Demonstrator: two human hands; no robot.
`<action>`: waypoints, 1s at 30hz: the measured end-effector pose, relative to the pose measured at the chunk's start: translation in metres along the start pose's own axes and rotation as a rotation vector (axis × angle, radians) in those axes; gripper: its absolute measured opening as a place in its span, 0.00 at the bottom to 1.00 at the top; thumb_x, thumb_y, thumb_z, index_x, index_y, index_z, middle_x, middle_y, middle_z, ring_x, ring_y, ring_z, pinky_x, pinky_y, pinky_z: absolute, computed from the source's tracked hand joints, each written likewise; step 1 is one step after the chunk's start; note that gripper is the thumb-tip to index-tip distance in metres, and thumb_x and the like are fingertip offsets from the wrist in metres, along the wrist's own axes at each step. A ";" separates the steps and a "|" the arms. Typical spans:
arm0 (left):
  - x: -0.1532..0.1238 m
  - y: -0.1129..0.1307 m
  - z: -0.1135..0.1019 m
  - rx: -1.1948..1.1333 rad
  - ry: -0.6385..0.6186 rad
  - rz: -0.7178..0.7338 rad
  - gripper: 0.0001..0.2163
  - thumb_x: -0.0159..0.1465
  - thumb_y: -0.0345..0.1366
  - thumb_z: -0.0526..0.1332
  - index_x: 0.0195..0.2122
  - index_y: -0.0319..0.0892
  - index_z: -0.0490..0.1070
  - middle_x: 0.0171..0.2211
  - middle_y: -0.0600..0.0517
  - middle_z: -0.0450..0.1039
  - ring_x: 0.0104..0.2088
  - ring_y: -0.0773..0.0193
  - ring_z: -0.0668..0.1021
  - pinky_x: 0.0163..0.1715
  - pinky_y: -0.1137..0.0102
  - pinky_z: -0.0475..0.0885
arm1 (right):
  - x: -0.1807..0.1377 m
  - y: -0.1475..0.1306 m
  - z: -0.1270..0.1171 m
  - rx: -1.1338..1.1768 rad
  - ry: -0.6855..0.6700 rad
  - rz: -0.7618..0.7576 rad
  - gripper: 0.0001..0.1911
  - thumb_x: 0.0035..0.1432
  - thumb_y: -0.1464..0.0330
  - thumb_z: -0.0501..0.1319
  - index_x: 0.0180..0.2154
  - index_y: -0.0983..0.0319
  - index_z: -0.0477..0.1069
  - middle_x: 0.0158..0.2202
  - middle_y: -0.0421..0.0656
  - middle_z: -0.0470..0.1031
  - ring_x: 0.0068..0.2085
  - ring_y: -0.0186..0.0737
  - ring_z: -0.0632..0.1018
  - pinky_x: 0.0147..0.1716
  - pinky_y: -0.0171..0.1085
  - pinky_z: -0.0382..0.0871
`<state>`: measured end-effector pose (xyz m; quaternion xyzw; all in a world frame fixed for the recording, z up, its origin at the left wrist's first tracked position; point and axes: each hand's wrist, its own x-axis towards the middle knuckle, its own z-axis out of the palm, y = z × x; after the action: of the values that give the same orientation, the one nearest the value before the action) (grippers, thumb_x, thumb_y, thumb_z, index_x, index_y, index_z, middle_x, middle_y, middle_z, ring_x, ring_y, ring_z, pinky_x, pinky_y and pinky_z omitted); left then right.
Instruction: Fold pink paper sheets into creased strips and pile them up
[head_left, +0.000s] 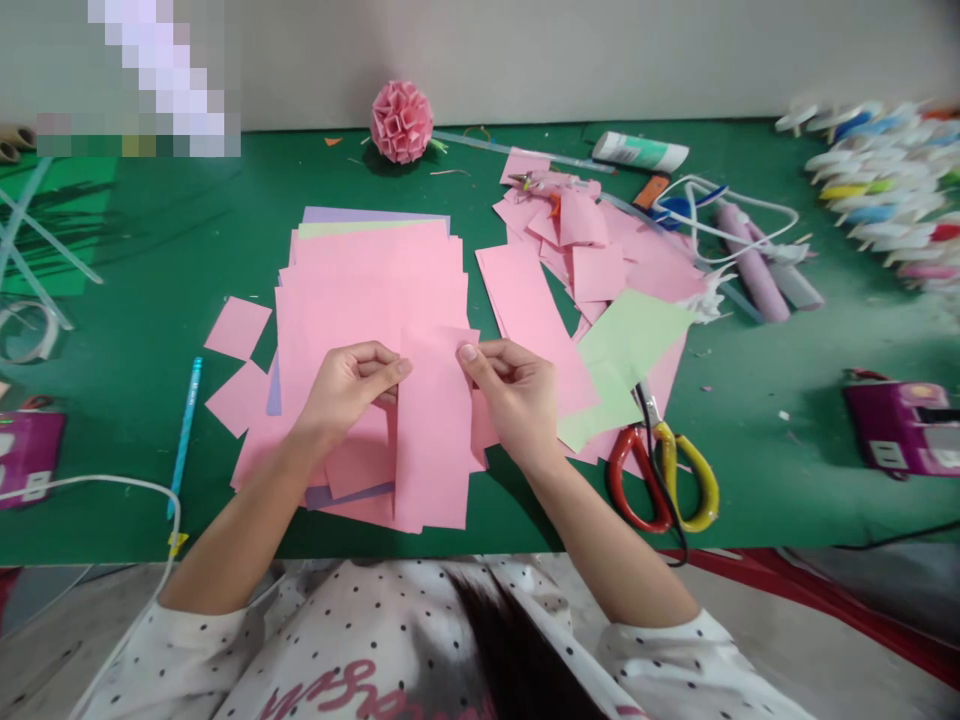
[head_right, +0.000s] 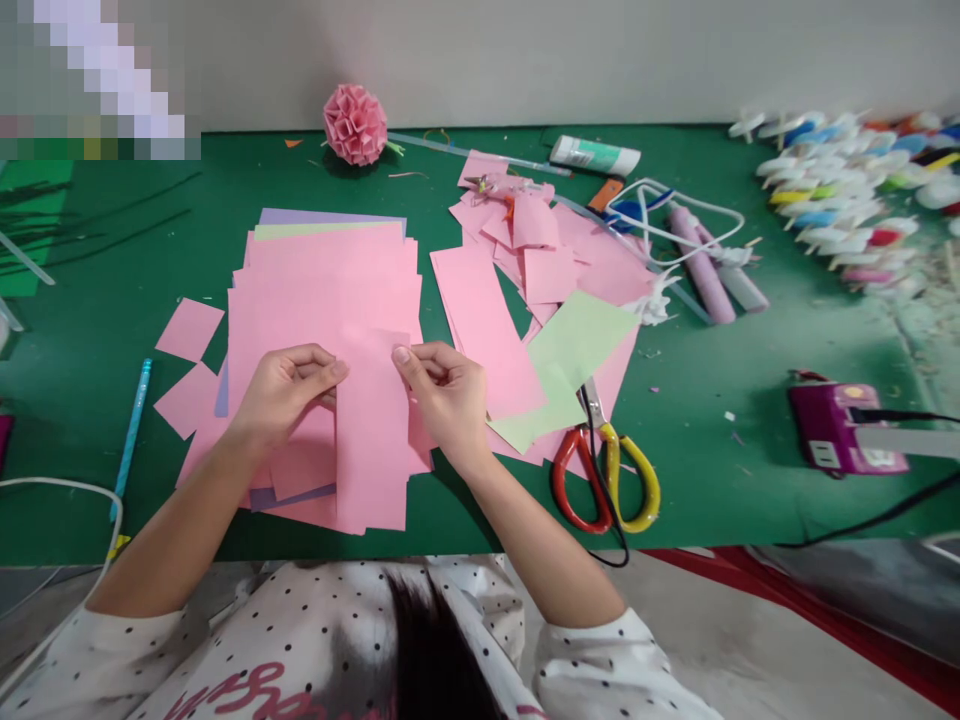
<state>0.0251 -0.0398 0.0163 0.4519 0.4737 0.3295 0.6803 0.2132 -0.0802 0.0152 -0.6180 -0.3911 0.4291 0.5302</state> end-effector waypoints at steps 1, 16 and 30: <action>0.000 0.000 0.000 0.000 0.020 0.011 0.15 0.54 0.46 0.76 0.29 0.41 0.77 0.25 0.52 0.77 0.25 0.66 0.79 0.26 0.72 0.77 | 0.000 0.000 0.000 0.000 0.000 0.002 0.21 0.53 0.49 0.70 0.28 0.61 0.77 0.19 0.36 0.67 0.23 0.31 0.66 0.22 0.33 0.63; 0.000 0.003 -0.002 0.064 0.087 0.076 0.15 0.54 0.46 0.76 0.26 0.40 0.78 0.23 0.52 0.76 0.25 0.68 0.77 0.26 0.74 0.76 | -0.001 0.000 0.000 -0.013 -0.066 0.028 0.21 0.52 0.49 0.70 0.28 0.61 0.78 0.18 0.35 0.65 0.23 0.31 0.63 0.21 0.33 0.57; 0.002 0.002 -0.002 -0.032 0.144 0.107 0.14 0.54 0.44 0.76 0.26 0.41 0.76 0.22 0.56 0.74 0.24 0.71 0.76 0.26 0.77 0.76 | -0.004 0.005 -0.002 -0.056 -0.130 0.001 0.21 0.55 0.49 0.69 0.29 0.61 0.78 0.19 0.36 0.65 0.24 0.32 0.63 0.22 0.34 0.56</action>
<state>0.0242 -0.0367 0.0172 0.4405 0.4912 0.4045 0.6332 0.2137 -0.0848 0.0111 -0.6034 -0.4362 0.4576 0.4860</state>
